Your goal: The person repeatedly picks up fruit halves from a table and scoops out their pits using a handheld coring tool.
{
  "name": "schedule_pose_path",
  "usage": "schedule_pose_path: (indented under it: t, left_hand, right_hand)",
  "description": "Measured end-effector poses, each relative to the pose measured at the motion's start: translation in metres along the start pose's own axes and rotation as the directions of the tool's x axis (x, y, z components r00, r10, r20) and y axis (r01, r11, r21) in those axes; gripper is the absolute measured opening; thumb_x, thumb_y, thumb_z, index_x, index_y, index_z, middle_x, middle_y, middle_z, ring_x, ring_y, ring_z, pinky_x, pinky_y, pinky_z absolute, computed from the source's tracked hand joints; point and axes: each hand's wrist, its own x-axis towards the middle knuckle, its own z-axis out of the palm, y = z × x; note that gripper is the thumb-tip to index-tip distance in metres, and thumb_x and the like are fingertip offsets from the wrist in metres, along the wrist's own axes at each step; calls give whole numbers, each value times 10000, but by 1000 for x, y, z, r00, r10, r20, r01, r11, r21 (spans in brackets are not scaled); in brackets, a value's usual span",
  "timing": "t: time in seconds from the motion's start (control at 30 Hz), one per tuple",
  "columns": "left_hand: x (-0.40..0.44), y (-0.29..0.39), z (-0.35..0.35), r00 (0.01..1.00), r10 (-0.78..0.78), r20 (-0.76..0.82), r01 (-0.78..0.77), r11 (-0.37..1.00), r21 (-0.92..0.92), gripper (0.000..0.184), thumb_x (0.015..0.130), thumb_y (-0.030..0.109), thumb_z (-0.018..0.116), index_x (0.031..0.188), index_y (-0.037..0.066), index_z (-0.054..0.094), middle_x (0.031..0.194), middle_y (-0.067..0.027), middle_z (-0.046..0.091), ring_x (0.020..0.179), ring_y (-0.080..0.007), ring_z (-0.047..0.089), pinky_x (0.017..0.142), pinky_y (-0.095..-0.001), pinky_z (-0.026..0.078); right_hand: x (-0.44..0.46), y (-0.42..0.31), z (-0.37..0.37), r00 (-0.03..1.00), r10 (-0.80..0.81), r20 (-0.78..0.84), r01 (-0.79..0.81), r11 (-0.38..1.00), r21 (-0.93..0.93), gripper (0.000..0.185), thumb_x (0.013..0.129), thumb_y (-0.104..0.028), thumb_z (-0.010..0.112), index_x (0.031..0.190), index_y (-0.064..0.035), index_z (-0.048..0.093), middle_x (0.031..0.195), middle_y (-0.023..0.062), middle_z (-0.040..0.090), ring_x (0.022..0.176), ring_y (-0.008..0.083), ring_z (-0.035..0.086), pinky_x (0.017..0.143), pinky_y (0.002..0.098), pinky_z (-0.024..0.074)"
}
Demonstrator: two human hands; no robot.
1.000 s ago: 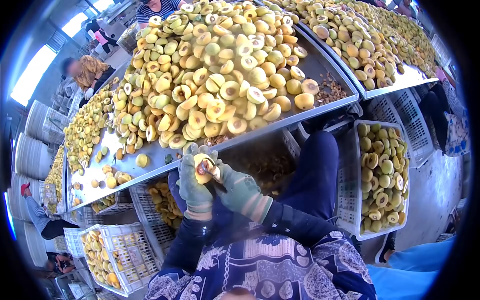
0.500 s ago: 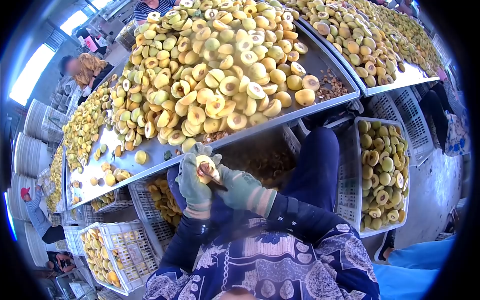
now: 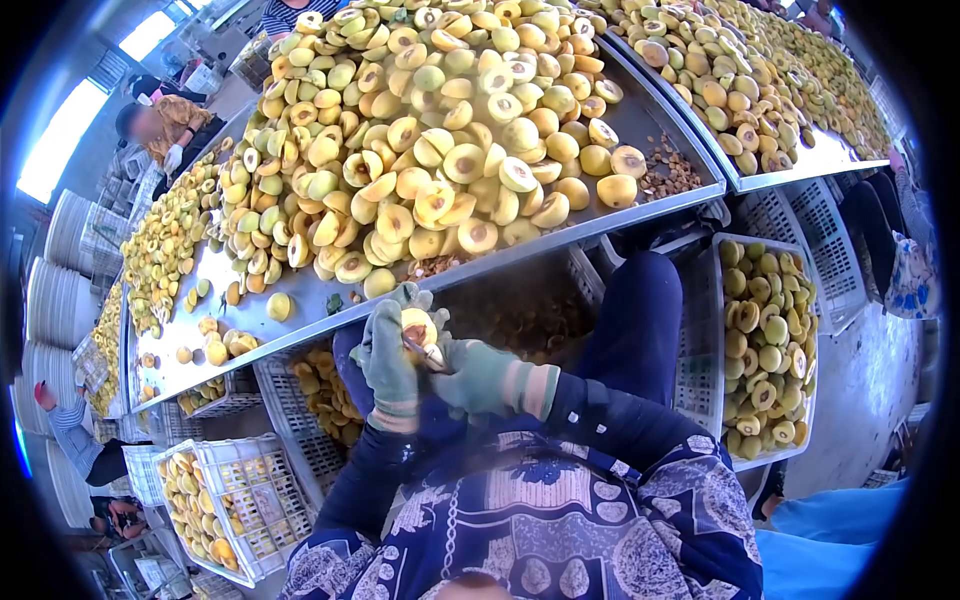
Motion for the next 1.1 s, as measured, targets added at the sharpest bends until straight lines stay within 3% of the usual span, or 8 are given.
schedule_pose_path:
  t: [0.5, 0.6, 0.67, 0.7, 0.77, 0.87, 0.97, 1.1]
  left_hand:
    - [15, 0, -21, 993, 9, 116, 9, 989, -151, 382, 1001, 314, 505, 1246, 23, 541, 1108, -112, 626, 939, -244, 660, 798, -365, 567]
    - [17, 31, -40, 643, 702, 305, -512, 98, 854, 516, 758, 57, 771, 1228, 15, 563, 1080, -142, 643, 956, -255, 625, 824, -354, 517]
    - [25, 55, -76, 905, 334, -264, -292, 938, 187, 377, 823, 71, 696, 1182, 14, 592, 1058, -143, 659, 967, -271, 632, 861, -347, 507]
    - [29, 65, -96, 893, 348, -286, -272, 923, 272, 313, 856, 77, 658, 1158, 14, 606, 1048, -144, 667, 972, -280, 635, 880, -343, 501]
    - [54, 67, -173, 776, 555, 298, -294, -99, 951, 259, 904, 160, 595, 1129, 34, 617, 1042, -126, 673, 926, -253, 649, 858, -336, 512]
    - [88, 76, -145, 952, 296, -79, -82, 495, 865, 283, 912, 237, 574, 1127, 57, 613, 1045, -134, 672, 908, -269, 659, 827, -343, 518]
    - [125, 61, -114, 967, 215, 135, -129, -42, 991, 293, 895, 242, 584, 1128, 65, 588, 1020, -183, 659, 935, -317, 649, 804, -358, 517]
    - [162, 36, -94, 960, 104, -259, 209, 348, 914, 380, 817, 249, 660, 1132, 47, 594, 988, -127, 671, 809, -222, 660, 666, -309, 547]
  right_hand:
    - [-12, 14, 5, 798, -429, 424, -322, 291, 901, 344, 1020, -211, 420, 1078, 99, 558, 515, -61, 469, 354, 58, 424, 387, 210, 399]
    - [1, 31, -11, 940, -112, 323, -251, 413, 875, 295, 1000, -252, 478, 1016, 26, 579, 552, -37, 520, 387, 59, 445, 400, 218, 411]
    - [22, 59, -24, 928, 5, 373, -372, 114, 921, 264, 990, -257, 504, 949, -9, 585, 573, -35, 532, 404, 56, 455, 402, 218, 412]
    - [33, 71, -28, 910, 56, 411, -408, -53, 911, 254, 985, -260, 517, 916, -26, 588, 583, -34, 539, 412, 55, 460, 403, 217, 412]
    - [47, 76, -34, 923, 290, 254, -318, 200, 927, 220, 947, -271, 557, 840, -79, 562, 618, -10, 551, 449, 87, 504, 398, 239, 420]
    - [56, 54, -27, 880, 472, -54, -335, 697, 634, 183, 897, -286, 588, 858, -108, 576, 659, 24, 591, 524, 144, 581, 437, 285, 466]
    - [51, 53, -13, 946, 274, -176, -204, 920, 335, 130, 907, -205, 604, 935, -90, 549, 652, 34, 565, 477, 113, 515, 415, 257, 432]
    - [44, 48, -15, 886, 424, -190, -354, 881, 313, 193, 885, -241, 615, 971, -69, 598, 745, 35, 632, 538, 141, 576, 482, 291, 474]
